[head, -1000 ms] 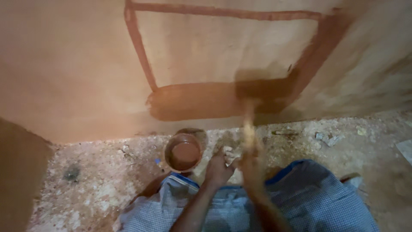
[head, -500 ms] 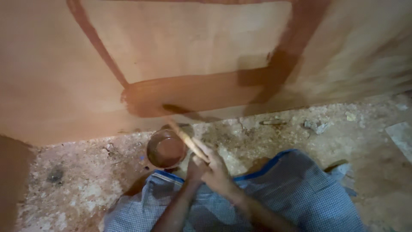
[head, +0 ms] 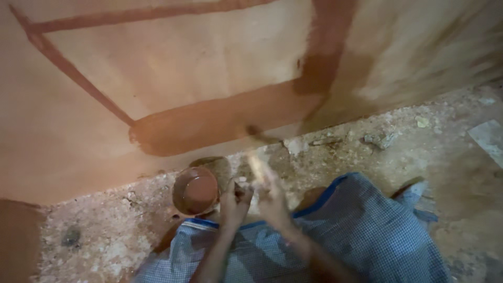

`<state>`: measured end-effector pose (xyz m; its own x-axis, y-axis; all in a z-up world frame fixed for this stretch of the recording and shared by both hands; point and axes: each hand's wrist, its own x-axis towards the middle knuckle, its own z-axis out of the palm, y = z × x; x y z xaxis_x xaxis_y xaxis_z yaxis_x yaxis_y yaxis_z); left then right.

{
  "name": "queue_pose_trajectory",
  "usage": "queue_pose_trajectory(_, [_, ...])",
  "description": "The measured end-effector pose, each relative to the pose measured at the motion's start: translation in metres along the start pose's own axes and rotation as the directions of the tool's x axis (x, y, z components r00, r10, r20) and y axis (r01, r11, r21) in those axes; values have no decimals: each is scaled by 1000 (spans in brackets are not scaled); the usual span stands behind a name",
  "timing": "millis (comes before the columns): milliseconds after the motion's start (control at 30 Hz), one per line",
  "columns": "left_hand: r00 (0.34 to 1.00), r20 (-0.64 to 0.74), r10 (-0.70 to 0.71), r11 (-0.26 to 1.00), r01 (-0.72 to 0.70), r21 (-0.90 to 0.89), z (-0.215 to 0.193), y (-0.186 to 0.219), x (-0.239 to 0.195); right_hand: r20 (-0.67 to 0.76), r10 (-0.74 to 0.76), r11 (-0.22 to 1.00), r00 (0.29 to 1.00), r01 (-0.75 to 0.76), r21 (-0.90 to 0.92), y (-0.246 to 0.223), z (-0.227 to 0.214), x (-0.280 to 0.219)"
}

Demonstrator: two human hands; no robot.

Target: The person paints a rectangular outline on a wall using a brush and a small container of reddish-brown paint. They repeatedly dip the brush into the container and apply paint along the marked lines.

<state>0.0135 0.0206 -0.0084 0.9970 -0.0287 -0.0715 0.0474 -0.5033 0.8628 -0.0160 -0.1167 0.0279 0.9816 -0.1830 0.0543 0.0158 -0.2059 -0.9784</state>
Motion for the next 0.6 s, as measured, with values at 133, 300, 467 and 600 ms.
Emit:
queue_pose_trajectory(133, [966,-58,253,962,-258,-91,10,-18,-1,55,-365,930,929,367,-25,16,18,-12])
queue_pose_trajectory(300, [1000,-6,28,999,-28,17,5,-10,-1,-433,117,989,894,-67,130,15,-10,8])
queue_pose_trajectory(467, [997,21,-70,996,71,-45,6,2,-4,-474,295,938,829,-158,308,14,-34,25])
queue_pose_trajectory(600, [994,68,-87,996,86,18,4,-2,-6,-37,86,994,996,-83,74,27,-11,15])
